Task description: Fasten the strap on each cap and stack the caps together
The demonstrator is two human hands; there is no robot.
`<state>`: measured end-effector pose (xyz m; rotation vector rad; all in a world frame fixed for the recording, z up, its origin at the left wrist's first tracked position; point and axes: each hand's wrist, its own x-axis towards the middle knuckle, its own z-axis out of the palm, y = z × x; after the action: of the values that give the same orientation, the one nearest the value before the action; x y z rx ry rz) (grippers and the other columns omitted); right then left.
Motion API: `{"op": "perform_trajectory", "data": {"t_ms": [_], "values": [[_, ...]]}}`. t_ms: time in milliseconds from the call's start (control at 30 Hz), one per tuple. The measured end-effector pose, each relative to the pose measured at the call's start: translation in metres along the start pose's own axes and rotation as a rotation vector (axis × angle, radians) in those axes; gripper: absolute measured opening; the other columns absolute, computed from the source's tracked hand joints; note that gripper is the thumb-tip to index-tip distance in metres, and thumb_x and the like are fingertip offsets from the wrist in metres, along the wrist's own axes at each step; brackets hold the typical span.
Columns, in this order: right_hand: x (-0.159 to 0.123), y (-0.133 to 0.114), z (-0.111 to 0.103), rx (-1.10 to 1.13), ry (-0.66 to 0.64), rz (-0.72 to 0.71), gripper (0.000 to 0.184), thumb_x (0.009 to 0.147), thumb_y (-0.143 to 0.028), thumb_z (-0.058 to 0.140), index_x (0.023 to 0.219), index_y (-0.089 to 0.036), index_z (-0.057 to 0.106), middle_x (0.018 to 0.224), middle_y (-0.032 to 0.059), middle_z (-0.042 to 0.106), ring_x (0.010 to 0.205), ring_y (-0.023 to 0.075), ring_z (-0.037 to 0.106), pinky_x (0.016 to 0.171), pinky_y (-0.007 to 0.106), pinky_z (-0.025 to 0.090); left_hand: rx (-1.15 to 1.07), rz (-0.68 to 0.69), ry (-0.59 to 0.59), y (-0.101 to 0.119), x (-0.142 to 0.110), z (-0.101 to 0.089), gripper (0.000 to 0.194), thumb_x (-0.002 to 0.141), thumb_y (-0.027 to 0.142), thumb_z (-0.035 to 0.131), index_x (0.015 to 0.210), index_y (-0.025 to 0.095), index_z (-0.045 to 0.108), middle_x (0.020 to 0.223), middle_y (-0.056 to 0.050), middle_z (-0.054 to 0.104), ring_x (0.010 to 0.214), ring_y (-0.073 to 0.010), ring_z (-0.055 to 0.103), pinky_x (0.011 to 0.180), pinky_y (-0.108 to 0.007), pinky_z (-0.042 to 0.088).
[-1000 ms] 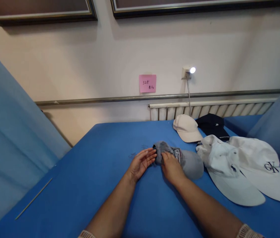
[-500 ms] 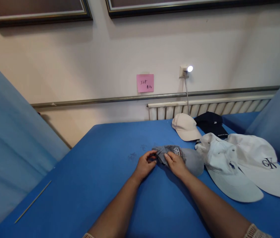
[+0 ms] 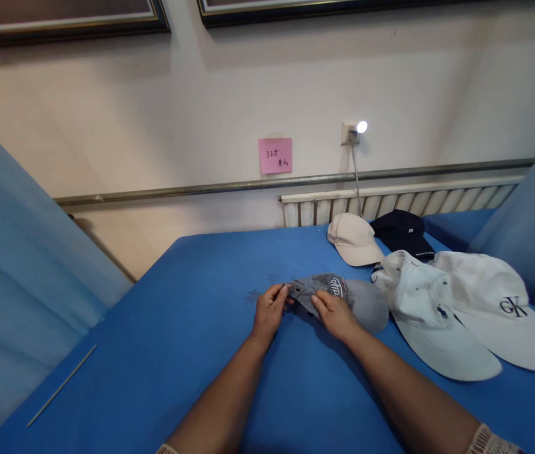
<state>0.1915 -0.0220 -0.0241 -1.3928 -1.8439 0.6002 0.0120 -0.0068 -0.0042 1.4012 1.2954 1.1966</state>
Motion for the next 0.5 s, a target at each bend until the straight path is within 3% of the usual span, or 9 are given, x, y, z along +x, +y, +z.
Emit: {"op": "perform_trajectory", "data": {"t_ms": [200, 367, 433, 500], "values": [[0.002, 0.004, 0.0, 0.075, 0.045, 0.039, 0.034, 0.091, -0.041, 0.038, 0.063, -0.022, 0.045, 0.056, -0.0023, 0.049, 0.057, 0.0153, 0.048, 0.053, 0.025, 0.029, -0.167, -0.057, -0.035, 0.006, -0.003, 0.0, 0.043, 0.082, 0.055, 0.055, 0.092, 0.014, 0.064, 0.071, -0.006, 0.068, 0.057, -0.0136, 0.058, 0.054, -0.023, 0.041], [0.003, 0.008, -0.001, 0.195, 0.066, 0.06, 0.036, 0.09, -0.043, 0.039, 0.062, -0.022, 0.042, 0.054, -0.0041, 0.044, 0.055, 0.0141, 0.045, 0.054, 0.025, 0.031, -0.214, -0.064, -0.212, 0.005, -0.006, -0.001, 0.05, 0.075, 0.038, 0.07, 0.12, 0.019, 0.058, 0.095, -0.008, 0.068, 0.071, -0.0144, 0.062, 0.061, -0.023, 0.043], [0.003, 0.01, -0.001, 0.232, 0.059, 0.05, 0.036, 0.09, -0.044, 0.039, 0.062, -0.022, 0.042, 0.055, -0.0043, 0.044, 0.055, 0.0138, 0.045, 0.054, 0.025, 0.032, -0.221, -0.055, -0.263, 0.003, -0.006, -0.001, 0.053, 0.072, 0.033, 0.073, 0.122, 0.02, 0.058, 0.103, -0.008, 0.066, 0.073, -0.0135, 0.06, 0.064, -0.024, 0.043], [0.003, 0.011, -0.001, 0.249, 0.06, 0.042, 0.036, 0.09, -0.044, 0.039, 0.062, -0.022, 0.042, 0.055, -0.0043, 0.044, 0.055, 0.0137, 0.044, 0.054, 0.025, 0.033, -0.187, -0.03, -0.277, 0.0, -0.006, 0.0, 0.048, 0.072, 0.032, 0.073, 0.117, 0.018, 0.062, 0.097, -0.007, 0.066, 0.071, -0.0127, 0.057, 0.066, -0.025, 0.042]]}}
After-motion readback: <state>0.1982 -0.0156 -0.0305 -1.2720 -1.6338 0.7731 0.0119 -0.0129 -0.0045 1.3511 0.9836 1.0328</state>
